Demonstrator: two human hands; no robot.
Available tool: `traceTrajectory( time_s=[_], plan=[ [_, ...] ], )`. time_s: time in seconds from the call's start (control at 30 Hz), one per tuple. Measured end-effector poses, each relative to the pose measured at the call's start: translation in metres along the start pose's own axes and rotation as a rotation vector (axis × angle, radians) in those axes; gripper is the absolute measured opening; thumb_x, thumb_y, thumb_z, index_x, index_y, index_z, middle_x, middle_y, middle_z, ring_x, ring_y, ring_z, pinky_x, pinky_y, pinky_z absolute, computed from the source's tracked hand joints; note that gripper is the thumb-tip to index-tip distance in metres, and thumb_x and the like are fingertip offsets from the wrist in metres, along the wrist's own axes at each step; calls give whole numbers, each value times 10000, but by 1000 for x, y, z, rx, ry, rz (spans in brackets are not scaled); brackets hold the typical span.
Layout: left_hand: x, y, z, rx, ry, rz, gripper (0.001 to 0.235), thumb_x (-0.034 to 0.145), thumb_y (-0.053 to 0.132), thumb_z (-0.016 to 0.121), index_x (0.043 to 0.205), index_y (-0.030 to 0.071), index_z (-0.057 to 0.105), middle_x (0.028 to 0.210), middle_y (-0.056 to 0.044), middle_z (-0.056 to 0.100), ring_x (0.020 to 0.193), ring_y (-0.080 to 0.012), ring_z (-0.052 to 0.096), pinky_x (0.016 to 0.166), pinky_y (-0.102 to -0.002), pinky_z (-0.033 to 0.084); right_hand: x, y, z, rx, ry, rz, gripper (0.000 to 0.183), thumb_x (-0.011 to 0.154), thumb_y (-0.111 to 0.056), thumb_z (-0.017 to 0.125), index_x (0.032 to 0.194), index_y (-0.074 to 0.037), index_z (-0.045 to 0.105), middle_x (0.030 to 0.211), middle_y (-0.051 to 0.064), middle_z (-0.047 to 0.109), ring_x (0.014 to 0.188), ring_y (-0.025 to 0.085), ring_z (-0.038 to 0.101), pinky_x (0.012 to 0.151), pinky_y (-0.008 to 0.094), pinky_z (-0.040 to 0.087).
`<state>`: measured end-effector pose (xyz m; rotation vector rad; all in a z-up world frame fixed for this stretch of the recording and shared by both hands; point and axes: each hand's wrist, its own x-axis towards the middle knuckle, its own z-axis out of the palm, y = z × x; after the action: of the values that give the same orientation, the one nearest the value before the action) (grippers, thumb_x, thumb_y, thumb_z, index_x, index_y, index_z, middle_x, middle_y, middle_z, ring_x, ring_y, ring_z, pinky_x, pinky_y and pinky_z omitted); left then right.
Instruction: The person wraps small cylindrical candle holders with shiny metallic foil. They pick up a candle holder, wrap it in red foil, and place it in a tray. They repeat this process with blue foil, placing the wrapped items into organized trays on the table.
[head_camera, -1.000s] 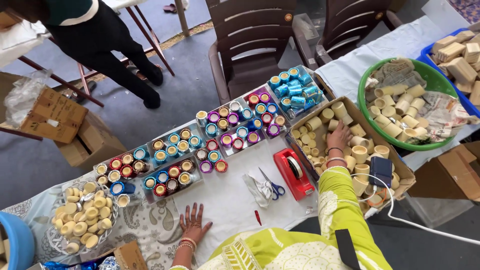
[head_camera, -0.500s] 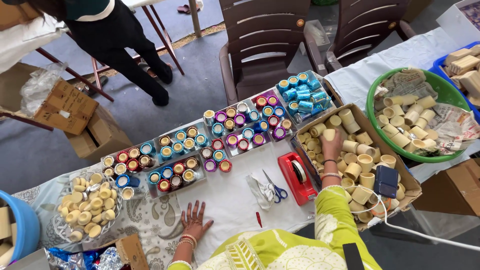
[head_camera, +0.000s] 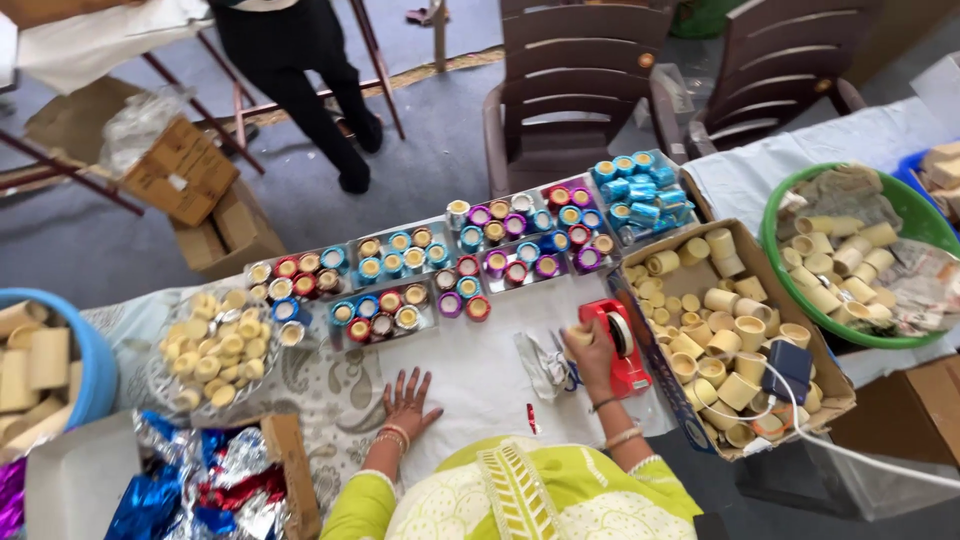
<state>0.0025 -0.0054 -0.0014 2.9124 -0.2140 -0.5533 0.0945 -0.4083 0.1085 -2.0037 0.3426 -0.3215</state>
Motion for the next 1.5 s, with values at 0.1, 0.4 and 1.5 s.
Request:
traceTrajectory(
  time_s=[0.1, 0.4, 1.5],
  plan=[
    [4, 0, -3, -47, 35, 40, 955, 878, 659, 612, 1614, 312, 111, 1693, -7, 19, 1558, -315, -54, 1208, -618, -33, -40, 27, 18, 94, -175, 31, 337, 888, -276, 796, 921, -38, 561, 789, 87, 610, 708, 149, 571, 627, 312, 497],
    [5, 68, -18, -913, 75, 228, 844, 813, 433, 828, 1509, 192, 417, 1479, -129, 506, 1342, -314, 479, 1129, -439, 397, -118, -22, 52, 376, -801, 449, 365, 1007, -365, 557, 1256, -100, 514, 1120, 47, 609, 992, 149, 636, 856, 368, 602],
    [-31, 38, -17, -1507, -5, 108, 703, 796, 215, 859, 1337, 126, 420, 1077, -51, 660, 953, -200, 695, 757, -336, 626, -114, -44, 137, 237, -596, -232, 245, 909, 23, 604, 1137, -60, 639, 1065, 52, 632, 926, 150, 645, 789, 292, 555]
  ],
)
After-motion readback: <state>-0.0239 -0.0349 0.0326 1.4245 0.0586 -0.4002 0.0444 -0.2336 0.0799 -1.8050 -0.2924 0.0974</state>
